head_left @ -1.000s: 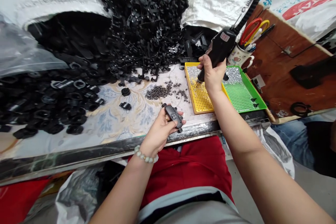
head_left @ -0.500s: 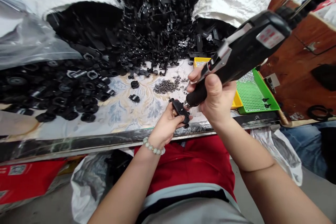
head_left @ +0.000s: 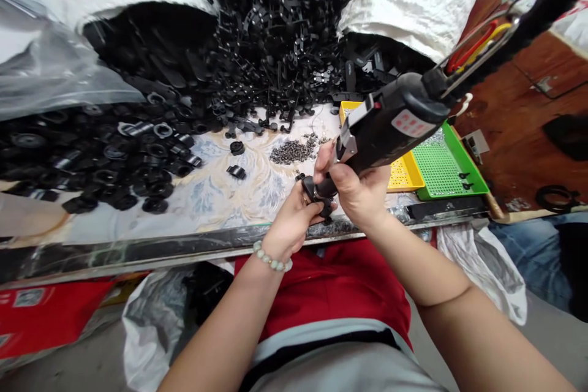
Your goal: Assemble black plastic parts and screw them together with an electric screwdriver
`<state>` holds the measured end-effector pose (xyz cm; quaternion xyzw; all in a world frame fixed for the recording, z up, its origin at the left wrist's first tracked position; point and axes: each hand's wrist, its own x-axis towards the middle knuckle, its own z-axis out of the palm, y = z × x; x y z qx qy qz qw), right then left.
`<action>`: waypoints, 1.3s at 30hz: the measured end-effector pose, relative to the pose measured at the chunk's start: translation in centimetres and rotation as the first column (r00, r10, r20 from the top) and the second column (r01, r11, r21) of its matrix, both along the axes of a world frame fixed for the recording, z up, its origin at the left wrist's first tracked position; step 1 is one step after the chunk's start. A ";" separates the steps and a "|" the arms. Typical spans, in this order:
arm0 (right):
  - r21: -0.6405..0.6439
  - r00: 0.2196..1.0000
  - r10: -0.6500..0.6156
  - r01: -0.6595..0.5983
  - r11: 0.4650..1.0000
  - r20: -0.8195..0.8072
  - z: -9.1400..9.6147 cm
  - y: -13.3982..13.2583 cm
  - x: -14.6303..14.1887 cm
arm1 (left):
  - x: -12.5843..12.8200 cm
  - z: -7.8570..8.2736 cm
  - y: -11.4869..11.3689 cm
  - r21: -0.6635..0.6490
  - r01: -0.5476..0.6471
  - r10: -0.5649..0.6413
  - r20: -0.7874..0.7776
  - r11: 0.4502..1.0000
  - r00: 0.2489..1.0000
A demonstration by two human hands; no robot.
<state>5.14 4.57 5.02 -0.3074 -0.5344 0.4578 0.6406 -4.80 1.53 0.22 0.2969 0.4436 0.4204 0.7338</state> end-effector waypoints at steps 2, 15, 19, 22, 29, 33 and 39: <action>0.008 1.000 -0.010 0.011 1.000 -0.016 0.1 -0.1 -0.1 | 0.0 -0.3 0.0 0.003 -0.003 0.003 0.020 1.000 1.000; -0.029 0.996 -0.024 0.022 0.999 -0.083 -0.9 0.4 0.0 | -0.5 0.6 0.1 -0.028 0.020 -0.019 0.032 0.999 0.999; -0.002 0.998 -0.054 0.054 0.999 -0.032 -1.4 0.1 -0.4 | -0.3 -0.3 0.0 0.010 0.017 -0.017 0.046 1.000 0.999; 0.019 0.999 -0.051 0.051 0.999 -0.007 -1.2 -0.2 -0.6 | -0.1 -0.5 0.1 0.022 0.000 -0.001 0.025 1.000 1.000; 0.189 0.962 -0.270 0.257 0.948 0.048 2.9 3.0 2.8 | -0.3 0.4 0.0 -0.033 0.039 -0.039 -0.008 0.999 0.999; 0.189 0.875 -0.480 0.462 0.866 0.058 2.2 7.6 6.5 | -0.8 0.7 -0.1 -0.023 0.041 -0.040 0.034 0.999 0.999; 0.132 0.861 -0.505 0.494 0.860 0.067 -1.8 11.7 9.2 | -1.0 0.6 0.1 -0.015 0.062 -0.061 0.054 0.998 0.997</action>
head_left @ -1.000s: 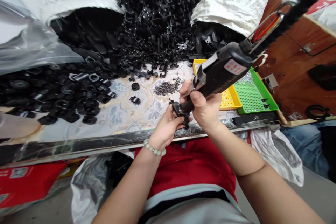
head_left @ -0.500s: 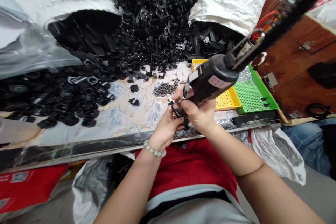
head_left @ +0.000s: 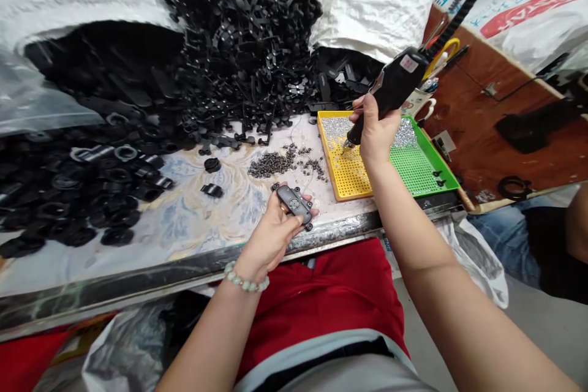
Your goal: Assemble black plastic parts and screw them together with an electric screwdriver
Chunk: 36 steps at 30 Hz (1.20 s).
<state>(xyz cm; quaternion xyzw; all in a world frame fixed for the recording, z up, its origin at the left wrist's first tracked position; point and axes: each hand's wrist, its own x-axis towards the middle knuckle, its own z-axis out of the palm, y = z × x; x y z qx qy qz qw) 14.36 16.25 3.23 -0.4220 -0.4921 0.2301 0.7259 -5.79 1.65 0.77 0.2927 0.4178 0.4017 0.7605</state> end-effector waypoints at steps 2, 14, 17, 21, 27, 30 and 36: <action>0.005 1.000 -0.007 0.007 1.000 0.012 -0.5 0.4 0.1 | 0.1 0.0 0.0 -0.001 -0.007 0.007 -0.001 1.000 1.000; -0.054 0.999 -0.016 0.018 0.998 0.036 -1.0 0.3 -0.4 | 0.3 0.1 0.0 -0.010 -0.034 0.034 -0.007 0.999 0.999; -0.065 1.000 -0.016 0.017 0.998 0.012 -0.8 0.2 -0.2 | 0.4 0.2 0.0 -0.013 -0.043 0.043 -0.018 0.999 0.999; 0.027 0.998 -0.055 0.057 0.998 -0.039 1.2 -0.9 -0.3 | 0.5 0.2 -0.1 -0.012 -0.053 0.053 -0.014 0.999 0.999; 0.107 0.989 0.126 -0.117 0.987 -0.082 4.5 -6.9 -4.0 | 0.5 -0.3 0.1 -0.027 -0.069 0.070 0.031 0.997 0.997; 0.025 0.946 0.319 -0.318 0.948 -0.062 4.4 -10.0 -6.4 | 0.6 -0.4 0.1 -0.026 -0.087 0.088 0.022 0.996 0.996; -0.061 0.851 0.511 -0.521 0.852 -0.122 3.1 -11.8 -7.9 | 0.7 0.0 0.0 -0.012 -0.126 0.126 -0.015 0.992 0.992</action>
